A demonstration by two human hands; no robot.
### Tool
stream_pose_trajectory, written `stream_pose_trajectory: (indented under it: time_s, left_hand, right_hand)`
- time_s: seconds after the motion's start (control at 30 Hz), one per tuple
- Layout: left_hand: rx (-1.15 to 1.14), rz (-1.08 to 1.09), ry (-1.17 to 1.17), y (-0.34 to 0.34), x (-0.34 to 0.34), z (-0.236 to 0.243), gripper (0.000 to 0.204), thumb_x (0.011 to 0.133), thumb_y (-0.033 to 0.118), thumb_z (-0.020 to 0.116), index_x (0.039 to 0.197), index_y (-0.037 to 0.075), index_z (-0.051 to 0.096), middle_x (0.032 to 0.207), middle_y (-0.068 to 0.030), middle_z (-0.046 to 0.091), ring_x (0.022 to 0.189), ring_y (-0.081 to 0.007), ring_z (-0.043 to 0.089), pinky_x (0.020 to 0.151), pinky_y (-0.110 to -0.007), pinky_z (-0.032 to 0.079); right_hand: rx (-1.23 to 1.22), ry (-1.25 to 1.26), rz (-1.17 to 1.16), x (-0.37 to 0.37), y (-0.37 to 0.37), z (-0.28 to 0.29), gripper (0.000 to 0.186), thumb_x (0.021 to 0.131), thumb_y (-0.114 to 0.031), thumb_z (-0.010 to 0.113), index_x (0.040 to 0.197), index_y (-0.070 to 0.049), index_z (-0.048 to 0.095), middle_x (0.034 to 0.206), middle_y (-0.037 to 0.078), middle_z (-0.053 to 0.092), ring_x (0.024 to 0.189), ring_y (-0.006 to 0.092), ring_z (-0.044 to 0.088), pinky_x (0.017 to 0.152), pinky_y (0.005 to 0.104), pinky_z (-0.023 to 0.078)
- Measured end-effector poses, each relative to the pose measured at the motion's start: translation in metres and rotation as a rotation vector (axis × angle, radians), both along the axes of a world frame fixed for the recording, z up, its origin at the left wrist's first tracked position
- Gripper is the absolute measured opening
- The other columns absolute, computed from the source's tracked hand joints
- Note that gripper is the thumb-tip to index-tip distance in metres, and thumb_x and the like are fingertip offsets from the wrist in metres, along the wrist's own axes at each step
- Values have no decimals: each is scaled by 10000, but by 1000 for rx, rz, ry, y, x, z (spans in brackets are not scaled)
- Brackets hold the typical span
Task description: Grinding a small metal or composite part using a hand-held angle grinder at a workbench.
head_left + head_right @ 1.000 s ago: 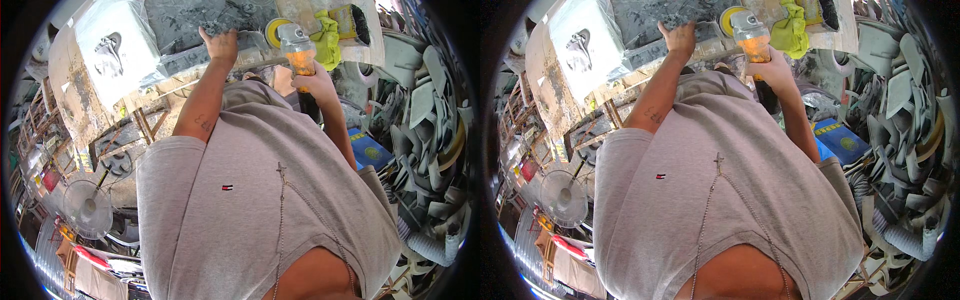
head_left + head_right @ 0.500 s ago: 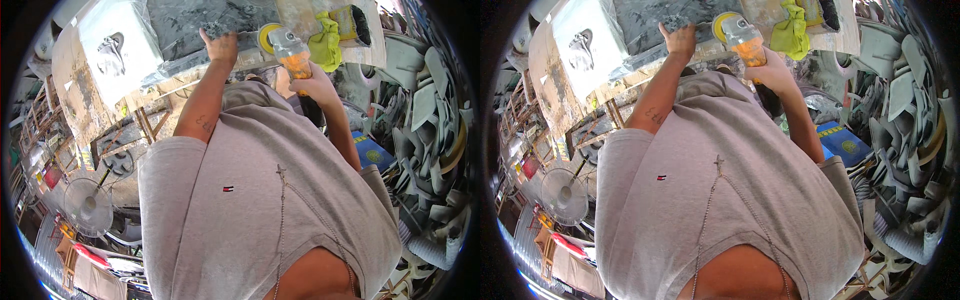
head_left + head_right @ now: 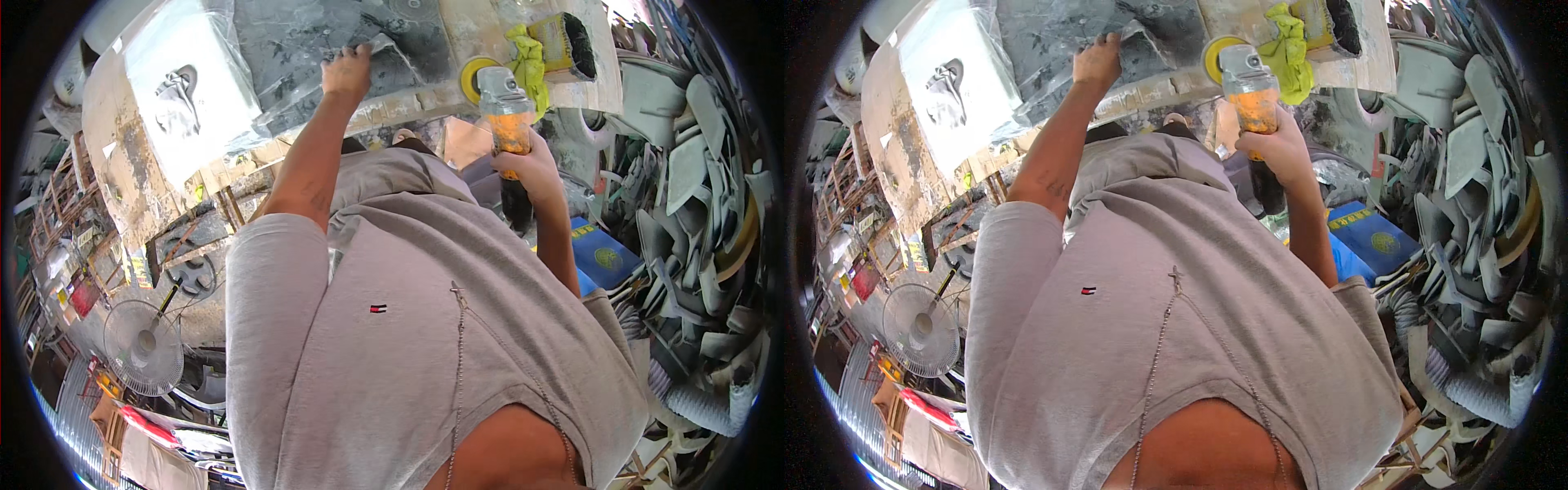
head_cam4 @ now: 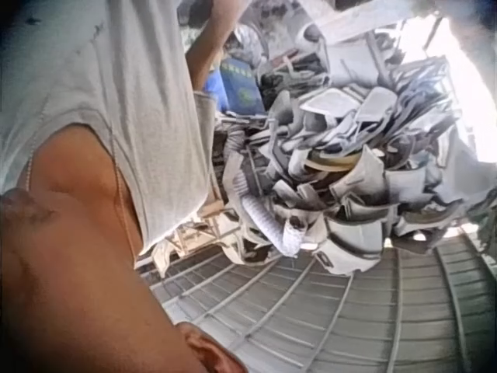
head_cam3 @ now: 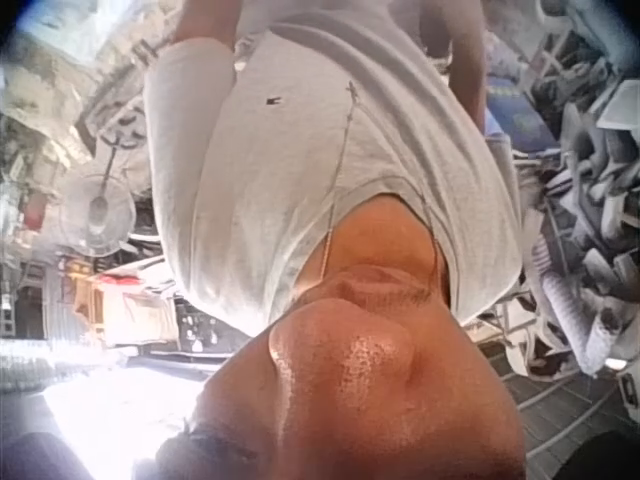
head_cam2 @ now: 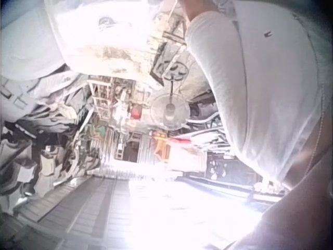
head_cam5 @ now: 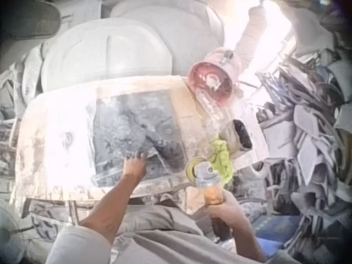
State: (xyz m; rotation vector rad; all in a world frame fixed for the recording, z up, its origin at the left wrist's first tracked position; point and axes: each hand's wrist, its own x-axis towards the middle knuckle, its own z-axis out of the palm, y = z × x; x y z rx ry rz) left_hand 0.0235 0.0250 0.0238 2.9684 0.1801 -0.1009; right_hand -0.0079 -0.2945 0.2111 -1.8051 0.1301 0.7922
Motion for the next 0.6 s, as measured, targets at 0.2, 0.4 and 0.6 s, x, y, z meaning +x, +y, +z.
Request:
stream_pose_trajectory:
  time_s: [0.2,0.4,0.6]
  left_hand:
    - [-518,198,252,23,8,-7,553,829,360,701,1275,118,481,1311,-223,583,1197,-423,577,1035,-488,439]
    - [-565,124,201,30,-8,-29,624,880,329,647,1443,212,403,1576,-97,344,1459,-327,304,1179,-618,149]
    - [-400,9,406,24,-9,3,846,932,491,531,1591,121,151,1668,-128,74,1531,-368,56,1200,-611,78]
  right_hand:
    - [-55,-56,81,4,-2,-24,396,673,29,706,1054,-8,603,869,4,612,764,100,586,679,258,478]
    - [-111,-5,161,9,22,-25,428,662,25,718,1072,2,596,849,-5,598,736,87,574,653,254,478]
    - [-186,-72,200,6,29,-33,465,654,5,737,1096,1,592,882,4,617,747,89,573,666,258,486]
